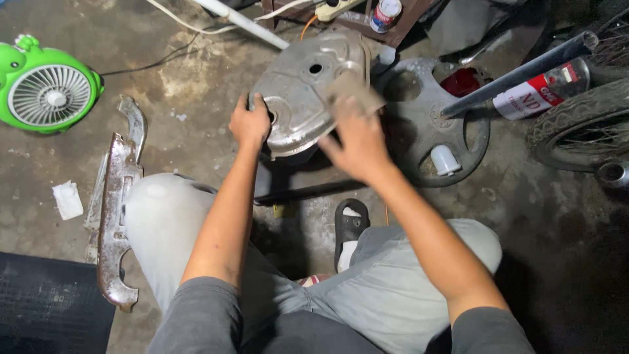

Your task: The person sands a metal motorcycle part with sandpaper to smooth the surface.

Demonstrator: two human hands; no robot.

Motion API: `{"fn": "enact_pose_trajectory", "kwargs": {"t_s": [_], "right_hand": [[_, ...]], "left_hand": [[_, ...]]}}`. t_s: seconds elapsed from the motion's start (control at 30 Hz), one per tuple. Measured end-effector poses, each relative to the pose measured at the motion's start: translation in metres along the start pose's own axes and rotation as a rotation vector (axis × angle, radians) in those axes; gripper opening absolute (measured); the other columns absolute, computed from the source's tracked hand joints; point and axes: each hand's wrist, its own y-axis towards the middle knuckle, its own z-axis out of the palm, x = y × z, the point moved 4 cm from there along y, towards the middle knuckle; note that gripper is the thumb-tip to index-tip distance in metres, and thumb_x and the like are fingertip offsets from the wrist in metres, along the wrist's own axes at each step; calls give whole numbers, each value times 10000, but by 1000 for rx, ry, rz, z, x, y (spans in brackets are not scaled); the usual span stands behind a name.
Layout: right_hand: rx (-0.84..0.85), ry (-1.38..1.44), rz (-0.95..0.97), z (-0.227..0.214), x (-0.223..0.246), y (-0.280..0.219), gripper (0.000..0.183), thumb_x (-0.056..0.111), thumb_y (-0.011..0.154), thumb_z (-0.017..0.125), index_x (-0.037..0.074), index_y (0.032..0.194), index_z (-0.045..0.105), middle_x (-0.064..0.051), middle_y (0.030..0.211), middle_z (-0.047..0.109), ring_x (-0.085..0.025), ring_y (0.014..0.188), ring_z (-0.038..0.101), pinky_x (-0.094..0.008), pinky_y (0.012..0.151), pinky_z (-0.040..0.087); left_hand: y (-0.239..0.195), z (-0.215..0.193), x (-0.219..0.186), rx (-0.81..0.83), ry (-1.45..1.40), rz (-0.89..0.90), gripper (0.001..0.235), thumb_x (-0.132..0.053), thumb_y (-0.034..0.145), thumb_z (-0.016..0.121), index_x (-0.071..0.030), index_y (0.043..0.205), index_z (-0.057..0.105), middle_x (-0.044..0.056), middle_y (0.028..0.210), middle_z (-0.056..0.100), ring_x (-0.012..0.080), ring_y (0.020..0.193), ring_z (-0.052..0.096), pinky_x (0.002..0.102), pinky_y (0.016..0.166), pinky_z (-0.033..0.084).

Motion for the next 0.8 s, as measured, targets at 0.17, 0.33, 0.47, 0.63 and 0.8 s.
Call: {"fn": "enact_pose_trajectory", "kwargs": {"t_s": [0.17, 0.33, 0.47, 0.63, 0.8], "right_hand": [[58, 56, 53, 8, 22, -6, 890, 612, 925, 592, -74, 1476, 458, -328, 1533, 428, -482, 1428, 409, -726, 1095, 289], [76, 65, -50, 13, 13, 1, 875, 660, 938, 554, -13, 1491, 471, -253, 1552, 450, -434, 1443, 415, -704, 1088, 317], [-14, 9, -3, 4, 9, 4, 841, 595, 947, 596, -63, 1461, 494, -300, 1505, 486, -468, 1405, 448, -707, 1081, 311], [-16, 48, -147, 19, 41, -6, 854, 653, 892, 598, 26, 1466, 514, -206, 1499, 537, -364, 1444, 448, -646, 1156, 261], [0, -44, 38, 11, 11, -3, 769, 553, 964, 570, -44, 1447, 530, -274, 1438, 574, -426, 1392, 490, -730, 1092, 257]], "left_hand": [[14, 1, 9, -12, -34, -25, 566, -605, 981, 510, -258, 1417, 612, 191, 1353, 664, 388, 1318, 585, 487, 1147, 417], [17, 2, 22, -17, -54, -53, 611, -615, 967, 533, -226, 1433, 605, 186, 1377, 654, 386, 1336, 570, 485, 1161, 401], [-2, -10, 12, -69, -75, 1, 597, -583, 960, 552, -185, 1397, 638, 204, 1312, 687, 395, 1296, 599, 480, 1139, 411], [-12, -3, 0, -96, -56, 53, 600, -565, 961, 561, -148, 1383, 653, 233, 1271, 702, 408, 1275, 614, 492, 1127, 403], [-41, -6, -26, -80, -10, 24, 538, -579, 966, 540, -285, 1407, 636, 251, 1308, 654, 432, 1325, 552, 495, 1103, 427]]}}
